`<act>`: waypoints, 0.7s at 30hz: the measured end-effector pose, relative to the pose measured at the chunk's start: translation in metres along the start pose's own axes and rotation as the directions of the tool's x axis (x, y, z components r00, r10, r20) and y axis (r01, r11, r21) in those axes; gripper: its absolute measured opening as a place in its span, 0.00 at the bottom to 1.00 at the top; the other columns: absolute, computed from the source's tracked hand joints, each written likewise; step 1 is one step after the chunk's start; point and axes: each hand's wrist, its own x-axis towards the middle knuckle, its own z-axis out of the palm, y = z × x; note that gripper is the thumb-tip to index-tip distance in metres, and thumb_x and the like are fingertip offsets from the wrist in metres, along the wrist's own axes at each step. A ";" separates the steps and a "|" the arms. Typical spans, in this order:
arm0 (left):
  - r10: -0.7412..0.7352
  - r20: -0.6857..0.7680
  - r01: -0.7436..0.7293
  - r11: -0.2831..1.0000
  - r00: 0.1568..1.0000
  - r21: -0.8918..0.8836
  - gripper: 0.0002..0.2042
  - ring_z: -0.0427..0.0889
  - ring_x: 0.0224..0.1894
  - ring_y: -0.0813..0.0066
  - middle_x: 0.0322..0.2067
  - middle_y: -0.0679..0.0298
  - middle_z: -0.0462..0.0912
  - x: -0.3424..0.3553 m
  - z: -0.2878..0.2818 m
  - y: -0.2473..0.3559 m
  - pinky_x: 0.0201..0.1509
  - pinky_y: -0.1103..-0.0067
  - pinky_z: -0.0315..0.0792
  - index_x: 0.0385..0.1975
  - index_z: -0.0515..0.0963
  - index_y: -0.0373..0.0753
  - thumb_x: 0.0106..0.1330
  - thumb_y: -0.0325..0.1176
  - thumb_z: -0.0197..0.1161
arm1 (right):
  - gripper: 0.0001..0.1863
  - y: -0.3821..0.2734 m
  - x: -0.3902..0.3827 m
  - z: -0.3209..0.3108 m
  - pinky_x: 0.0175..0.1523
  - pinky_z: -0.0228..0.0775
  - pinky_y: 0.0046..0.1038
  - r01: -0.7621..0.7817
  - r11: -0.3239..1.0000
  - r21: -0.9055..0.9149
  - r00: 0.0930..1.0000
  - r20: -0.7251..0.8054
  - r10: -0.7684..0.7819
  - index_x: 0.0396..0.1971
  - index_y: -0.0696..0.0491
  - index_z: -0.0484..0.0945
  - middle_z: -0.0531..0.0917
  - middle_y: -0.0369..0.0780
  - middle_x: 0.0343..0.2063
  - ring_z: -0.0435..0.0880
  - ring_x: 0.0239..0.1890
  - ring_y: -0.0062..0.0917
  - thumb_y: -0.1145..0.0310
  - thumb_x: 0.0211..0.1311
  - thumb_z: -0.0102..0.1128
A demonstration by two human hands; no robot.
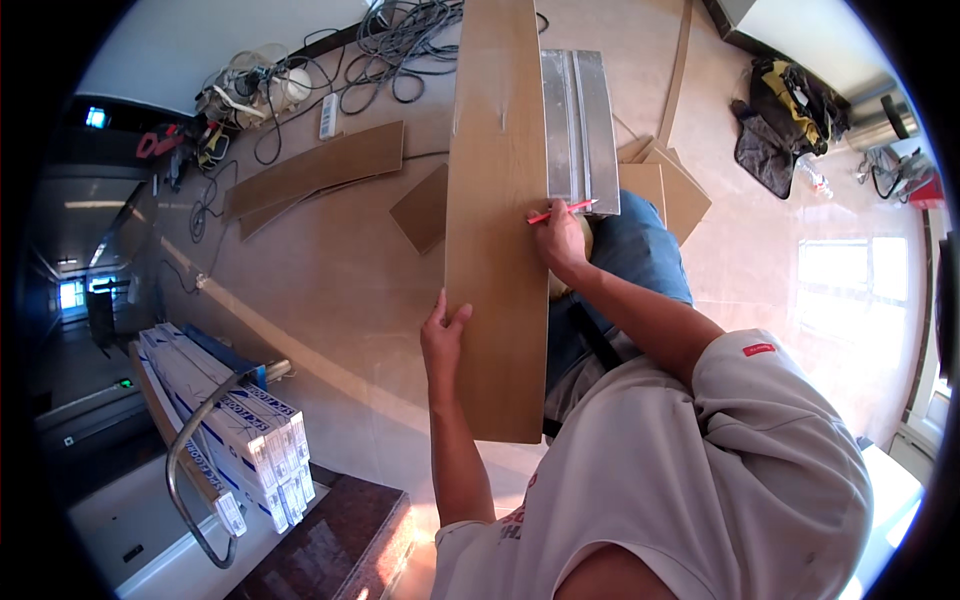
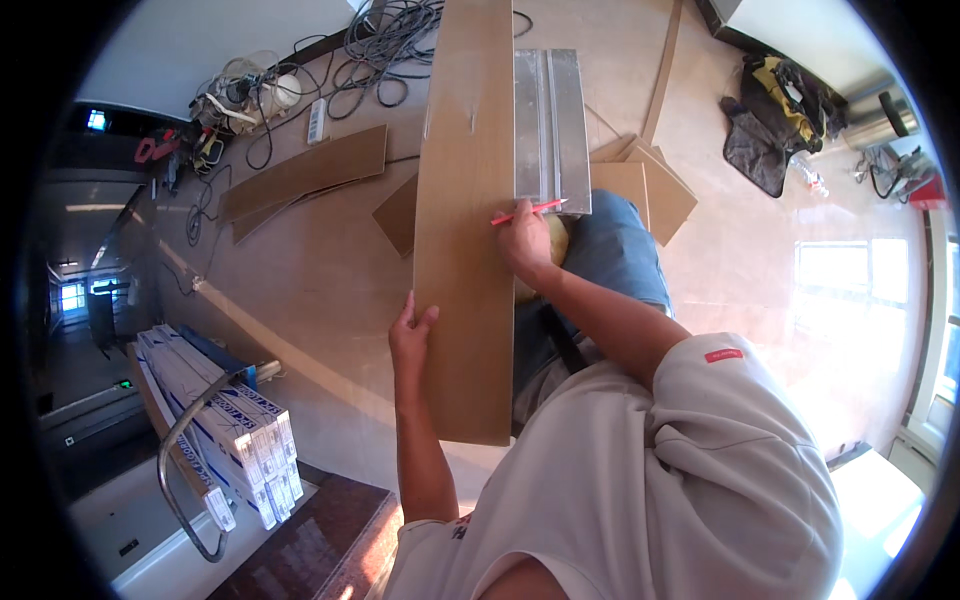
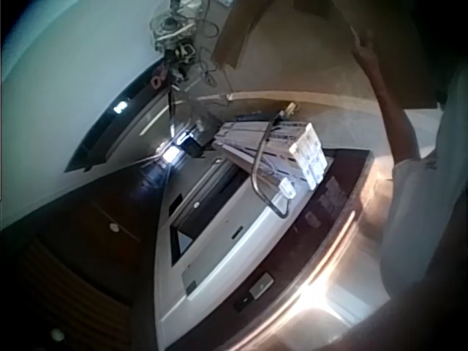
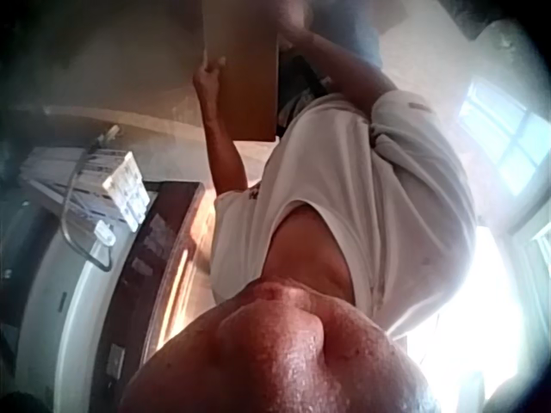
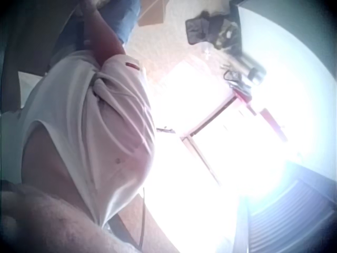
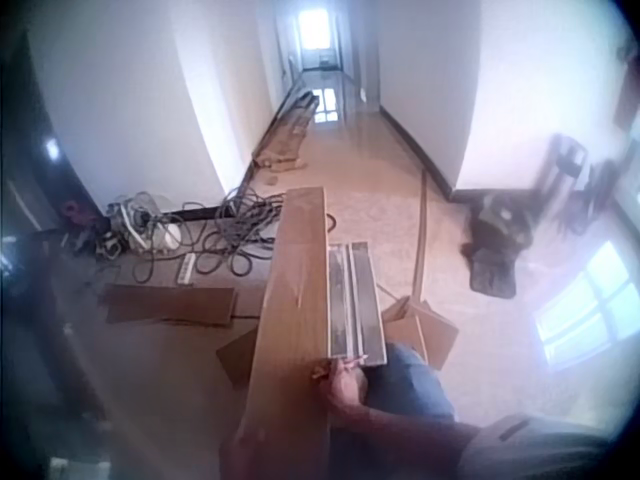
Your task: The person measures and marks a laminate floorboard using a square ruler and a pencil to fit a specific floor cutout, then picks up the board and carries it to another part of the room.
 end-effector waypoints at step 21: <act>-0.008 -0.027 0.007 0.999 1.000 -0.043 0.33 0.81 0.51 0.79 0.56 0.57 0.84 -0.018 -0.002 -0.004 0.56 0.81 0.75 0.70 0.65 0.26 0.69 0.32 0.71 | 0.23 0.022 -0.016 0.006 0.44 0.71 0.53 0.106 0.994 -0.030 0.994 0.025 -0.105 0.46 0.58 0.69 0.82 0.57 0.33 0.81 0.41 0.59 0.53 0.69 0.63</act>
